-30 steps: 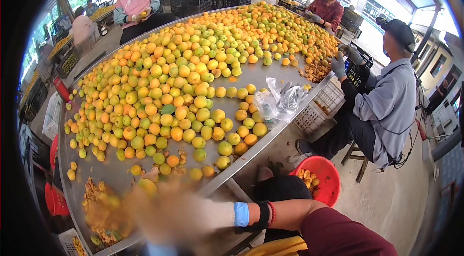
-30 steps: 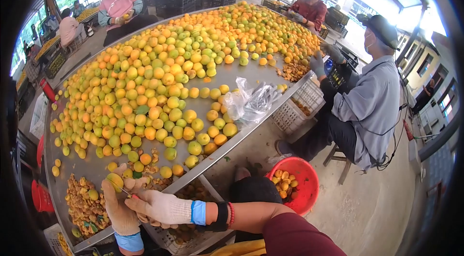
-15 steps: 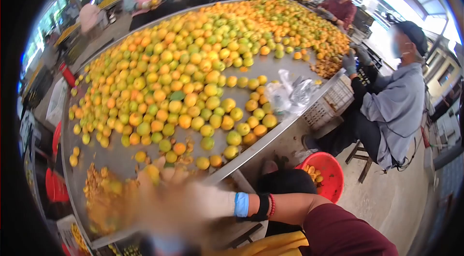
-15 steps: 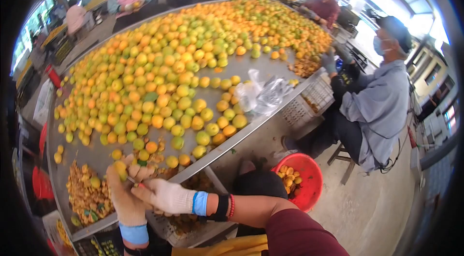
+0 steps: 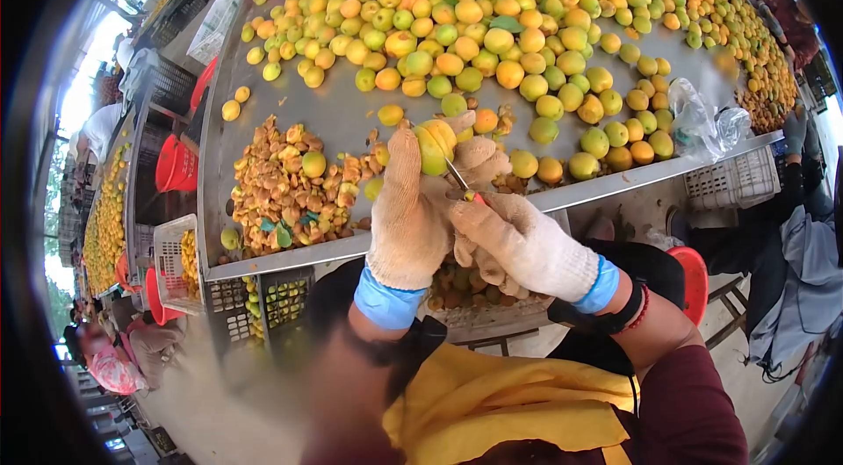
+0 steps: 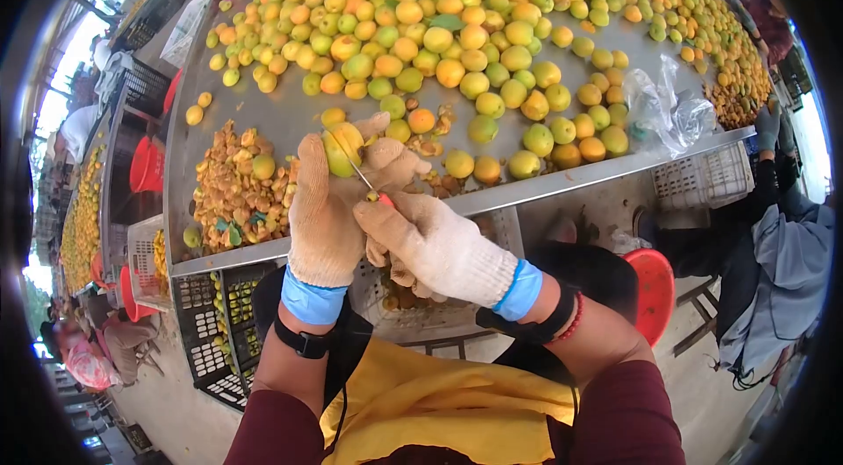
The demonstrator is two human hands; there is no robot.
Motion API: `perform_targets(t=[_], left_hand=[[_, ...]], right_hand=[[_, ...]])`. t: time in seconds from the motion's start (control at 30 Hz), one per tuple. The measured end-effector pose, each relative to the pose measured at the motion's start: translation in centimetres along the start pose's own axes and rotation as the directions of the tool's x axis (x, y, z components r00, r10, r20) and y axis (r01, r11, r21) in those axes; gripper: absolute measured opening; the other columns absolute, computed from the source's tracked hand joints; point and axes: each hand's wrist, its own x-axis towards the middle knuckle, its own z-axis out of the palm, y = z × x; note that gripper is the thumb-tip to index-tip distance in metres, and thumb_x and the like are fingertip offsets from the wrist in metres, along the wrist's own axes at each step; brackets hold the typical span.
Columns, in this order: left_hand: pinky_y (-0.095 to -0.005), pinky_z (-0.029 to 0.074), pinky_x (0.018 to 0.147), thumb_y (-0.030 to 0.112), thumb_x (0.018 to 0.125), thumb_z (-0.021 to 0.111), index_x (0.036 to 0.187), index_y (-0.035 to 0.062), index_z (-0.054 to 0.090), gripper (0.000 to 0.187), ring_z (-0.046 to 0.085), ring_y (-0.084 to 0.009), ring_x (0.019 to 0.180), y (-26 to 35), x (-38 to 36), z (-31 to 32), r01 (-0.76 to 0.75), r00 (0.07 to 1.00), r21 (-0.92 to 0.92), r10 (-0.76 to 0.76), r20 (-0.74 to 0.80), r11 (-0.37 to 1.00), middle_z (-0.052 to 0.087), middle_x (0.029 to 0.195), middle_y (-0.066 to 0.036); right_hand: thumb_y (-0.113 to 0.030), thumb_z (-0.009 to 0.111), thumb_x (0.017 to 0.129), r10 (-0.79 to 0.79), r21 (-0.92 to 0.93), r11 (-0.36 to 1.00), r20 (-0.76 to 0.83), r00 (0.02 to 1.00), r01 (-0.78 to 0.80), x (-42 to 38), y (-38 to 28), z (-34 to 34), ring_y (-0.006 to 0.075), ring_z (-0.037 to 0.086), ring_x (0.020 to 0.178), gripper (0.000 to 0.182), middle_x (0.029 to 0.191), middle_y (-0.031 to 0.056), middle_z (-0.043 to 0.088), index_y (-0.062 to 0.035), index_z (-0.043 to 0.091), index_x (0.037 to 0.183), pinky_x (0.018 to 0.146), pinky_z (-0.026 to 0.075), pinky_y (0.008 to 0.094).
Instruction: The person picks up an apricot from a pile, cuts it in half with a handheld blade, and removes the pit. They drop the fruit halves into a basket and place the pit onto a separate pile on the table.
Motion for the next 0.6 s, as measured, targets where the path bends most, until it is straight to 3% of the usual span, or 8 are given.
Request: perform_targets(t=[0.1,0.27,0.33,0.37,0.4,0.47,0.5,0.6], left_hand=[[-0.0453,0.053,0.104,0.061,0.108,0.044,0.142,-0.0001,0.054,0.070,0.067,-0.0317,0.113,-0.7,0.1,-0.6,0.017,0.998,-0.076,-0.022,-0.059,0.997,0.068,0.123,-0.017],[-0.0465,0.053,0.104,0.055,0.110,0.046,0.140,0.0001,0.055,0.063,0.066,-0.0310,0.114,0.1,0.5,-0.8,-0.016,0.997,0.046,0.019,-0.071,0.999,0.067,0.128,-0.017],[-0.0505,0.054,0.099,0.061,0.107,0.046,0.141,-0.0015,0.055,0.072,0.067,-0.0361,0.107,0.5,0.4,-0.3,-0.044,0.990,0.117,0.059,-0.128,0.992,0.071,0.110,-0.017],[-0.0505,0.054,0.099,0.061,0.107,0.046,0.141,-0.0015,0.055,0.072,0.067,-0.0361,0.107,0.3,0.3,-0.3,-0.040,0.990,0.115,0.055,-0.132,0.993,0.071,0.110,-0.017],[-0.0502,0.054,0.100,0.058,0.108,0.046,0.140,-0.0008,0.055,0.068,0.067,-0.0350,0.108,0.3,0.2,-0.4,-0.049,0.989,0.177,0.073,-0.131,0.983,0.071,0.111,-0.017],[-0.0499,0.054,0.100,0.055,0.109,0.045,0.139,-0.0002,0.055,0.064,0.066,-0.0339,0.108,0.3,0.1,-0.5,-0.051,0.987,0.240,0.086,-0.134,0.969,0.071,0.112,-0.017],[-0.0491,0.054,0.101,0.052,0.110,0.045,0.137,-0.0001,0.056,0.059,0.066,-0.0327,0.107,0.3,0.1,-0.5,0.010,0.985,0.194,0.024,-0.170,0.981,0.071,0.112,-0.017],[-0.0446,0.054,0.097,0.045,0.110,0.048,0.132,0.0005,0.059,0.051,0.068,-0.0303,0.103,0.1,0.1,-0.2,0.043,0.983,0.076,-0.029,-0.183,0.996,0.071,0.111,-0.015]], right_hand=[[-0.046,0.059,0.106,-0.077,-0.217,0.975,-0.117,0.990,0.050,0.7,1.5,0.3,0.0112,0.061,0.063,0.047,0.075,0.0038,0.063,-0.0012,0.063,0.095,0.059,0.051,0.0283],[-0.050,0.058,0.105,0.003,-0.105,0.994,-0.097,0.995,-0.013,0.2,-0.3,-0.3,0.0132,0.064,0.066,0.051,0.077,0.0041,0.064,-0.0006,0.064,0.097,0.062,0.054,0.0300],[-0.052,0.058,0.105,-0.030,-0.225,0.974,-0.123,0.992,0.001,0.0,-0.5,-0.3,0.0138,0.066,0.066,0.052,0.078,0.0053,0.066,-0.0005,0.066,0.102,0.063,0.054,0.0304],[-0.051,0.059,0.104,-0.067,-0.356,0.934,-0.146,0.987,0.011,0.1,0.1,-0.4,0.0221,0.072,0.069,0.050,0.077,0.0107,0.069,-0.0022,0.067,0.109,0.066,0.057,0.0354],[-0.051,0.059,0.104,-0.059,-0.352,0.936,-0.144,0.988,0.004,0.2,0.4,-0.4,0.0221,0.072,0.069,0.050,0.077,0.0107,0.069,-0.0022,0.067,0.109,0.066,0.057,0.0354],[-0.050,0.059,0.103,-0.238,-0.628,0.775,-0.189,0.953,0.069,0.4,0.9,-0.6,0.0353,0.075,0.076,0.048,0.078,0.0182,0.071,-0.0044,0.068,0.115,0.070,0.058,0.0431],[-0.051,0.059,0.103,-0.239,-0.632,0.772,-0.184,0.954,0.071,0.5,1.0,-0.6,0.0434,0.072,0.082,0.048,0.079,0.0217,0.070,-0.0063,0.067,0.118,0.073,0.058,0.0484],[-0.051,0.060,0.102,-0.115,-0.494,0.869,-0.153,0.981,0.025,0.3,0.8,-0.8,0.0435,0.071,0.082,0.048,0.081,0.0214,0.071,-0.0061,0.067,0.118,0.073,0.058,0.0488]])
